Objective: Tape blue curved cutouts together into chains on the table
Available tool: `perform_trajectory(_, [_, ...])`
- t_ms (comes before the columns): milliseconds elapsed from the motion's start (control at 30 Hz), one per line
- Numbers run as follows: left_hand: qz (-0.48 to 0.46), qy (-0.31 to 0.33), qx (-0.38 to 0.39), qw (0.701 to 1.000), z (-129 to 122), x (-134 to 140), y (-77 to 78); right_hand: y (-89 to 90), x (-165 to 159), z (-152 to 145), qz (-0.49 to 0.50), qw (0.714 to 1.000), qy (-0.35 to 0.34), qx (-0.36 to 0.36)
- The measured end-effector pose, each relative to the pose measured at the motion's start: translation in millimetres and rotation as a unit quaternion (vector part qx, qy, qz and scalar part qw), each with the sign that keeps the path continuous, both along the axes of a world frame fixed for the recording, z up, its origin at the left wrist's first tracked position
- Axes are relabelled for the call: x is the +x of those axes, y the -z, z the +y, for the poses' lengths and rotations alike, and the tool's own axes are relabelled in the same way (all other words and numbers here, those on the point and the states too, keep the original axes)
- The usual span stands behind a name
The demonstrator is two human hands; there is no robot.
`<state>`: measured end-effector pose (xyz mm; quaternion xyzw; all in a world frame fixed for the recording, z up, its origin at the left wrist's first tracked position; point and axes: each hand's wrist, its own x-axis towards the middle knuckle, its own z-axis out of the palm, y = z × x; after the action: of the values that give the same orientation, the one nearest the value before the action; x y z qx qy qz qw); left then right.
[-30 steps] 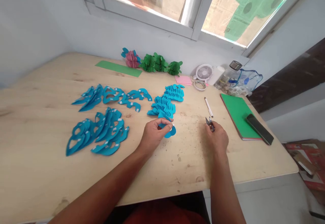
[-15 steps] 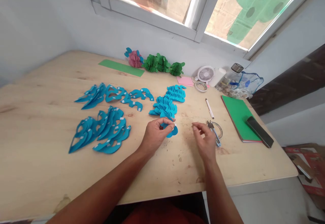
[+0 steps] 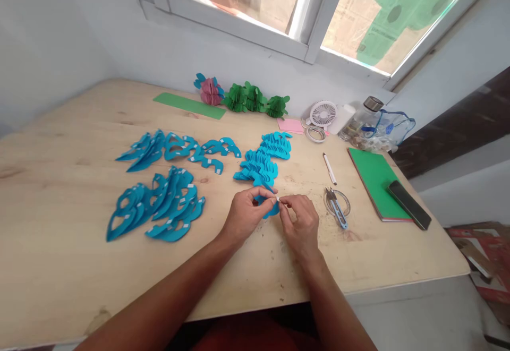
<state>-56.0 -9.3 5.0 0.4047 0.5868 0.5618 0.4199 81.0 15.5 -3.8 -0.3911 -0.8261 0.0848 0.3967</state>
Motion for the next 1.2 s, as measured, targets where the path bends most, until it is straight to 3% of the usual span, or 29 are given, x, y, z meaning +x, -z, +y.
perform_trajectory(300, [0.018,-0.002,-0.007,1.0,0.7,0.6,1.8,5.5,-1.9,0.5,0.016,0.999,0.031,-0.033])
perform_trajectory(500, [0.08,0.025,-0.004,0.996,-0.9,0.9,1.8,-1.0,3.1,4.5,0.12,0.972,0.068,-0.189])
perform_trajectory(633, [0.144,0.076,0.011,0.987,-2.2,2.2,3.6,-9.8,4.2,10.8,0.175,0.94,0.031,-0.291])
perform_trajectory(933, [0.251,0.093,0.039,0.963,-5.2,4.3,-2.1,-14.9,-8.9,18.4,0.125,0.945,-0.027,-0.302])
perform_trajectory(1200, [0.327,0.109,0.054,0.937,-8.9,4.8,-2.7,-8.2,-7.5,21.5,0.121,0.942,0.0,-0.313])
